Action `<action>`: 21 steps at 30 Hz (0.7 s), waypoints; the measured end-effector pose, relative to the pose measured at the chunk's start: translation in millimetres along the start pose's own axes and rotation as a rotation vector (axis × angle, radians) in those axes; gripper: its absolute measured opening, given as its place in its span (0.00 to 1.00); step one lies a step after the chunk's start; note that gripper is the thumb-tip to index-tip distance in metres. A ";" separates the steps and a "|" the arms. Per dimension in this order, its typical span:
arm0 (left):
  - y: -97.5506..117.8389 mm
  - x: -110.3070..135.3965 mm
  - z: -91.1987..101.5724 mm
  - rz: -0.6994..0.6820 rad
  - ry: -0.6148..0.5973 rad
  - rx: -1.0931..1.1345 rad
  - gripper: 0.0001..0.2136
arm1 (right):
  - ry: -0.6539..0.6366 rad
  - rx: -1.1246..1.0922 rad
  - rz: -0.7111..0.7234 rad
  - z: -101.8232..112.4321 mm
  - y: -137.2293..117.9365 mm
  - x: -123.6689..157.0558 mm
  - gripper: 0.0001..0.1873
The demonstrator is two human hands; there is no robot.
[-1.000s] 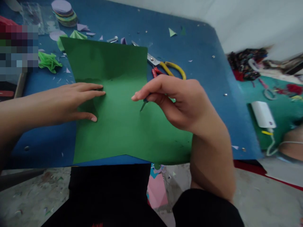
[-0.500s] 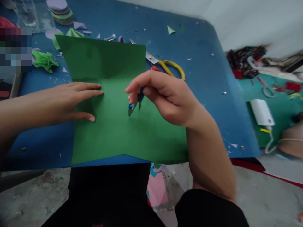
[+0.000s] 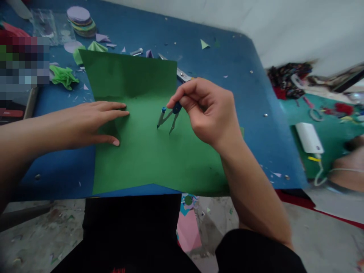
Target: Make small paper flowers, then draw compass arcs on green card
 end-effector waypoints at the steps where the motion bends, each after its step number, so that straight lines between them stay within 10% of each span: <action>1: 0.4 -0.5 0.5 0.000 -0.005 0.000 0.37 | 0.025 0.010 -0.001 0.5 0.1 1.8 0.04; 21: 7.0 -1.0 7.4 0.037 -0.040 0.029 0.38 | 0.320 0.484 0.221 8.8 -28.5 63.2 0.05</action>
Point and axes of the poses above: each hand's wrist, its own x-axis away from the middle knuckle, its own z-axis out of the back of the hand, y = z × x, the point moved 1 cm from there along -x, towards the middle knuckle, and after that the axes turned 13 degrees about -z, right-handed, at the moved point
